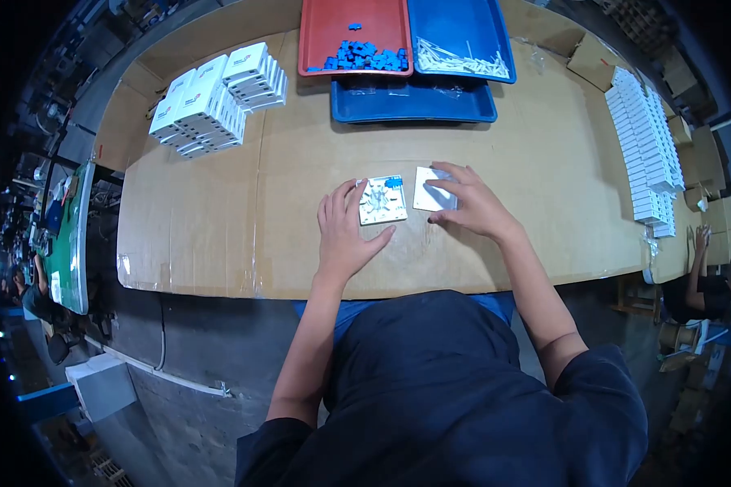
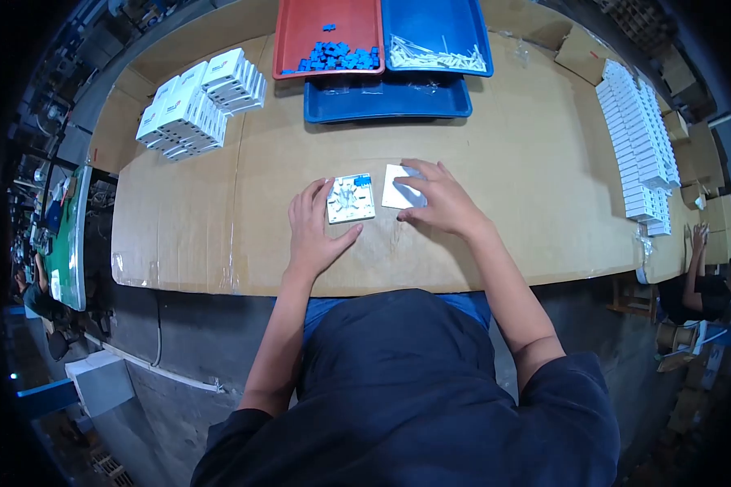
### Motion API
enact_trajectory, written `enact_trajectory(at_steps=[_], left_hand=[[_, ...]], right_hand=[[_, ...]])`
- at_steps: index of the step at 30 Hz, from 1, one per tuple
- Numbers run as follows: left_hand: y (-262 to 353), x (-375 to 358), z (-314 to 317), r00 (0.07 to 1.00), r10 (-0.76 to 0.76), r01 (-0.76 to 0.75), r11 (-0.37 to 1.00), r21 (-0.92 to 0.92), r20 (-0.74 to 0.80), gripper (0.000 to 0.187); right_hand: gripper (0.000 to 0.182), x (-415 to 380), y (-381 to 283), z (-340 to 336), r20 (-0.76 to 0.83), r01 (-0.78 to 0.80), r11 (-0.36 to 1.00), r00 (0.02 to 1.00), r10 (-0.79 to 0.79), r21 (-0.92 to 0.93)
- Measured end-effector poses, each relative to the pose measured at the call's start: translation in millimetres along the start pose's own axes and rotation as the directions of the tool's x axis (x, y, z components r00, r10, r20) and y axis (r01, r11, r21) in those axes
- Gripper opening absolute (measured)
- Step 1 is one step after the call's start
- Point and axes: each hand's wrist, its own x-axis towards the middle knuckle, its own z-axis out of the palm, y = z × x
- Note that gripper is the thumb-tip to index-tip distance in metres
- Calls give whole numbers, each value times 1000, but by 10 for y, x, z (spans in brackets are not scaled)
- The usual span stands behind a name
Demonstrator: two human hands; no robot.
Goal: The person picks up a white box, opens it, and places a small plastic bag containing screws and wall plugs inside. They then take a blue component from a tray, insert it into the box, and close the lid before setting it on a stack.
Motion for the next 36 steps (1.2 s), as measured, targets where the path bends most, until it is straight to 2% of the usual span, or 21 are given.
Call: enact_trajectory(at_steps=[7,9,10,11,13,14,15,16,17,18,19,20,22,23,24,30,31,32,33,35,36], left_hand=[[-66,9,38,999,46,-45,998,41,-27,89],[-43,-14,-19,999,-13,10,997,-70,-40,88],[-17,-36,-41,997,-70,61,980,-187,-41,88],[11,-59,-33,997,-70,62,980,-191,-36,88],[98,-85,-15,961,-275,165,635,-754,-21,85],[126,-94,-30,962,-274,166,635,-755,-19,85],[170,-100,-78,927,-369,208,365,-908,64,83],[196,-126,-104,885,-434,217,61,-974,170,80],[191,-169,-79,892,-409,183,-65,-981,193,66],[205,-183,-94,890,-414,183,-63,-981,192,66],[218,-195,-116,855,-418,179,-317,-931,306,61],[234,-203,-139,821,-393,153,-548,-822,415,58],[277,-202,-147,765,-443,148,-587,-796,468,64],[290,-207,-162,776,-353,179,-671,-719,522,65],[298,-213,-166,785,-255,214,-745,-632,565,66],[326,-258,-122,815,-117,237,-826,-511,567,67],[360,-256,-124,812,-96,252,-832,-494,576,67],[410,-256,-161,788,-112,245,-845,-476,605,67],[461,-224,-181,766,-121,243,-855,-458,631,66],[540,-191,-201,743,-61,303,-857,-417,667,67],[570,-176,-210,721,-39,335,-854,-397,692,67]], right_hand=[[46,-75,59,29,-76,21,1000,997,-22,-11],[32,-82,22,-49,-95,30,968,995,-6,251],[32,-83,-2,-100,-95,27,967,996,-3,252],[28,-75,-23,-176,-54,-104,919,990,134,380],[27,-69,99,-171,15,-262,808,954,300,528],[27,-59,162,-142,14,-264,807,953,303,528],[27,-49,204,-109,31,-289,790,945,324,540],[26,-50,227,-63,50,-313,772,937,345,553],[26,-58,240,-9,54,-313,770,938,343,555],[31,-66,218,28,-97,-209,903,960,263,375],[37,-73,194,55,-226,-110,981,963,145,162],[37,-98,155,85,-221,-104,981,965,140,165],[53,-166,-49,105,-173,-36,995,984,51,90],[68,-196,-70,134,-113,-15,999,994,10,-46],[68,-211,-65,170,-112,-16,999,994,11,-43],[72,-186,-26,106,-208,10,999,978,-2,35],[72,-145,-143,-31,-255,90,712,958,129,696],[72,-124,-239,-165,-215,207,57,941,263,977],[72,-107,-283,-302,-229,215,78,931,284,973],[72,-73,-328,-500,-242,274,-214,956,165,937],[72,-57,-322,-530,-253,287,-204,951,177,936]])
